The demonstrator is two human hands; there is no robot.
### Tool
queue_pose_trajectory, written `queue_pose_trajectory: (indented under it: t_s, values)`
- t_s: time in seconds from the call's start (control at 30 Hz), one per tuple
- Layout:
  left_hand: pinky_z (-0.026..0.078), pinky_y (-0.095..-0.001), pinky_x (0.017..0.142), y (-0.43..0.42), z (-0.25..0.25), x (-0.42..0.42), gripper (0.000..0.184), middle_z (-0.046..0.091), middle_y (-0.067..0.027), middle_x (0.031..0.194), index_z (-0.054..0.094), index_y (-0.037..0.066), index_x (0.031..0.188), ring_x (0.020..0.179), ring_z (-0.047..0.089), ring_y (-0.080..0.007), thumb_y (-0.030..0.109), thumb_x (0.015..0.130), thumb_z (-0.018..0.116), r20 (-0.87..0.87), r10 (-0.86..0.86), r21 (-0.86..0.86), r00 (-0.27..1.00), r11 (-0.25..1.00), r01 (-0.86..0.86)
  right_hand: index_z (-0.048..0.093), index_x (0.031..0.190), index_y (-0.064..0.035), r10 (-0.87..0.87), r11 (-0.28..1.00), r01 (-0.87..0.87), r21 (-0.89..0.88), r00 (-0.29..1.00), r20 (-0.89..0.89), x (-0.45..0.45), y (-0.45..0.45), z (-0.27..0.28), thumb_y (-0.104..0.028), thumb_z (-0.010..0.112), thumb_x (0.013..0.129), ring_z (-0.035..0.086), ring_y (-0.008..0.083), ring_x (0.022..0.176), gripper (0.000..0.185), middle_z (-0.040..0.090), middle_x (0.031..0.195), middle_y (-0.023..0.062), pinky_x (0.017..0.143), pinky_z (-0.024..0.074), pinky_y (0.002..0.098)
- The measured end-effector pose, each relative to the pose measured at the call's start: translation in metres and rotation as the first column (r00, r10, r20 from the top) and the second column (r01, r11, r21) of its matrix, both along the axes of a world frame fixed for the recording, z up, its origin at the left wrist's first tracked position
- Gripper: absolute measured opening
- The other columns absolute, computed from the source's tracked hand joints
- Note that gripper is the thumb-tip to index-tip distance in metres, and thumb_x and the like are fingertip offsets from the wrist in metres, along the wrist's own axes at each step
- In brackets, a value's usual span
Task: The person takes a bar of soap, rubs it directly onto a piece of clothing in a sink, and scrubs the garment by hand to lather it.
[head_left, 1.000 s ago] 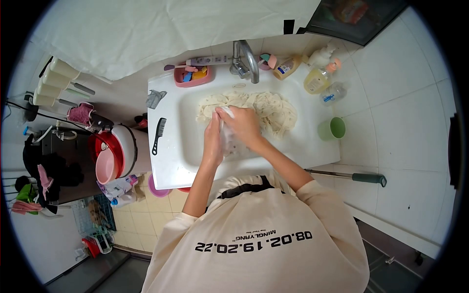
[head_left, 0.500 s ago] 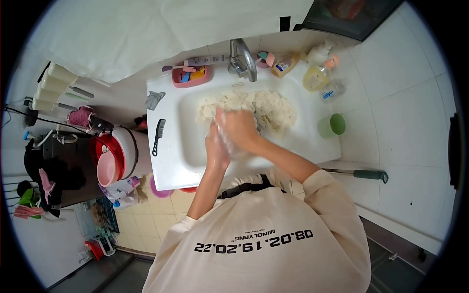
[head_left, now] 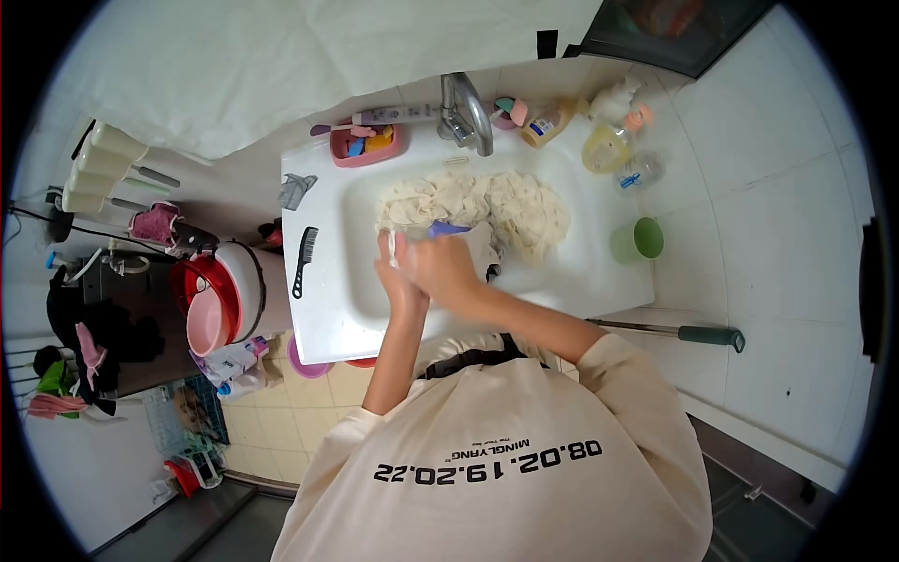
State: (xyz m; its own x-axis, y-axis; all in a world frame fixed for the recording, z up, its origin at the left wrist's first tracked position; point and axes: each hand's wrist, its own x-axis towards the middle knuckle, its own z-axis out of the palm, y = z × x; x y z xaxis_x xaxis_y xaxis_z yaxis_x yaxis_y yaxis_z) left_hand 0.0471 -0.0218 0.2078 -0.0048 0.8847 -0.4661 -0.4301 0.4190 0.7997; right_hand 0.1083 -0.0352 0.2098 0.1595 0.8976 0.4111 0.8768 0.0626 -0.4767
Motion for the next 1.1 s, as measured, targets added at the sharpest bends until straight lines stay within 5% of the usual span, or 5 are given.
queue_pose_trajectory:
  t_s: [0.37,0.53,0.83,0.97,1.1]
  values:
    - [0.036,-0.0243,0.047,-0.009,-0.004,0.002,0.043,0.049,-0.0016,0.072,0.054,-0.002,0.089,0.063,0.045,-0.0099,0.037,0.086,0.037,-0.136,-0.169,0.17,0.976,0.967,0.191,0.054,0.067,-0.0032,-0.003,0.956,-0.006,-0.293,1.0,-0.031,0.012,0.007,0.0,-0.024,0.044,0.078,0.051,0.0269,0.04,0.025,0.051,0.048,0.0129,0.037,0.0401,0.0359]
    - [0.042,-0.0262,0.073,0.006,-0.002,-0.015,0.045,0.053,-0.0088,0.095,0.047,-0.005,0.105,0.082,0.052,-0.0143,0.035,0.087,0.036,0.05,-0.187,-0.102,0.981,0.976,0.191,0.052,0.053,-0.0058,-0.045,0.995,0.046,-0.092,0.999,0.005,-0.003,-0.011,-0.004,-0.021,0.045,0.079,0.05,0.0258,0.038,0.031,0.047,0.041,0.0115,0.036,0.0386,0.0362]
    - [0.044,-0.0271,0.064,0.009,-0.01,-0.021,0.049,0.053,-0.0091,0.09,0.047,-0.004,0.107,0.077,0.052,-0.0145,0.039,0.086,0.036,-0.051,-0.217,-0.093,0.975,0.973,0.212,0.051,0.057,-0.0055,-0.019,0.994,0.008,-0.107,0.995,-0.097,-0.009,-0.015,0.004,-0.021,0.048,0.075,0.051,0.0243,0.039,0.024,0.049,0.045,0.0102,0.036,0.0382,0.0342]
    - [0.045,-0.0286,0.059,-0.008,0.008,-0.01,0.046,0.051,-0.0064,0.08,0.049,-0.004,0.099,0.072,0.052,-0.0147,0.038,0.086,0.037,-0.122,-0.268,0.029,0.956,0.961,0.273,0.053,0.068,-0.0052,0.01,0.994,0.01,-0.112,0.985,0.171,0.004,-0.005,0.014,-0.023,0.049,0.075,0.051,0.0262,0.041,0.019,0.049,0.047,0.0098,0.038,0.039,0.0358]
    - [0.042,-0.0264,0.05,-0.006,0.006,-0.007,0.045,0.044,-0.0018,0.068,0.051,-0.002,0.092,0.06,0.048,-0.0126,0.04,0.086,0.035,-0.06,0.013,-0.057,0.998,0.998,-0.016,0.052,0.059,-0.0061,-0.005,1.0,0.005,-0.013,1.0,-0.006,-0.008,-0.011,0.006,-0.025,0.05,0.075,0.049,0.0256,0.038,0.026,0.045,0.041,0.0086,0.037,0.0393,0.0341]
